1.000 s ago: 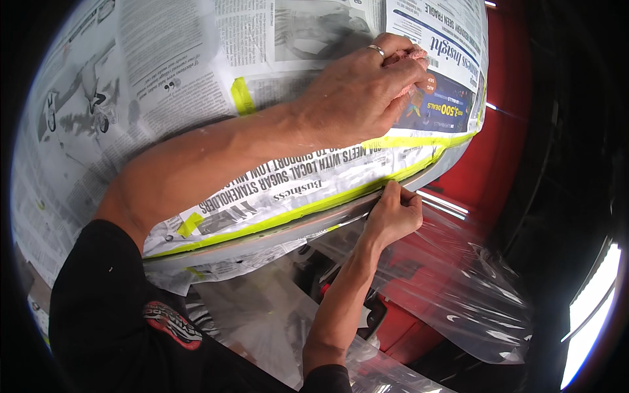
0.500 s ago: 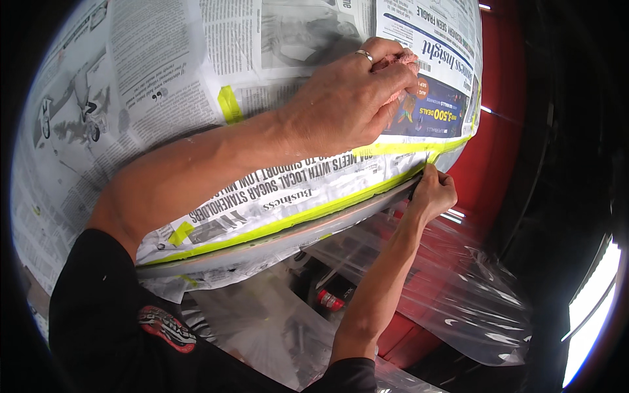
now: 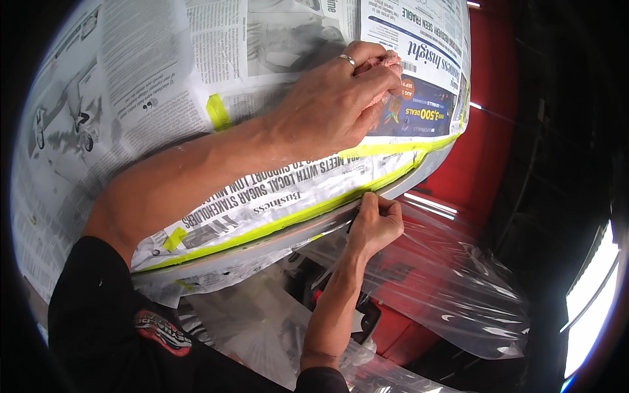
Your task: The person applies and smooths body filler along the edges of a car hood covered with newspaper and masking tape. They use a pink cloth to wipe the surface and a metal scraper to level the filler, repeatedly dipping the scraper into a pink bucket to clean it.
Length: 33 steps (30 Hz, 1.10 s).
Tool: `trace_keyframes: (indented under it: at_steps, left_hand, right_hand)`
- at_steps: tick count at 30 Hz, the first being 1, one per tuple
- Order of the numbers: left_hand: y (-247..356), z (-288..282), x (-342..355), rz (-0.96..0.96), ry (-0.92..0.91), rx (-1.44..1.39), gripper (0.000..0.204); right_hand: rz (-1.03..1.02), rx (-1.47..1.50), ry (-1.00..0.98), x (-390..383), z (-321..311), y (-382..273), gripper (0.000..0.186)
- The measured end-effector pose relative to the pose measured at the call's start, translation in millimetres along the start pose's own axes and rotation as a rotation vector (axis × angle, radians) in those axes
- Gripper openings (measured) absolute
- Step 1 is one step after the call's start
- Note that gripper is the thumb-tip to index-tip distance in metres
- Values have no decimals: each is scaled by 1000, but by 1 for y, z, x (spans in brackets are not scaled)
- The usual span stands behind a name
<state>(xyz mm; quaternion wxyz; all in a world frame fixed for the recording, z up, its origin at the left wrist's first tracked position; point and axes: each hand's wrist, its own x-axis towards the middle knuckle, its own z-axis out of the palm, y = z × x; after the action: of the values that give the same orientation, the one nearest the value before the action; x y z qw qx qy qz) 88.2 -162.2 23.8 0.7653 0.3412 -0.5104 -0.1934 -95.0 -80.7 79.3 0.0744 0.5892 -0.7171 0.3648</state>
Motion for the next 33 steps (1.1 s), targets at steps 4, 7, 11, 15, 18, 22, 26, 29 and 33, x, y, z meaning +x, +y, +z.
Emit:
trace_keyframes:
  at_steps: [4,7,11,15,18,22,26,29,33]
  left_hand:
    - [0,4,0,38,8,34,24]
    - [2,1,0,34,-14,41,24]
    - [1,2,0,30,-12,38,24]
    - [0,-1,0,6,-25,46,22]
    - [2,0,0,-22,-45,42,20]
    - [5,1,2,-8,-64,33,19]
    - [2,1,4,47,-15,91,18]
    - [2,1,2,31,-29,103,14]
    - [3,5,2,3,-55,95,12]
  right_hand:
    - [-3,-57,97,70,1,20,18]
    - [40,-86,131,103,5,22,18]
    - [77,6,13,83,-4,23,16]
    - [100,157,-75,15,-7,10,15]
    - [179,240,-145,3,-14,7,12]
    - [248,458,-220,19,-43,17,8]
    - [70,355,-135,46,-68,12,18]
    - [8,211,-162,87,-71,38,22]
    - [6,188,-280,129,-54,51,26]
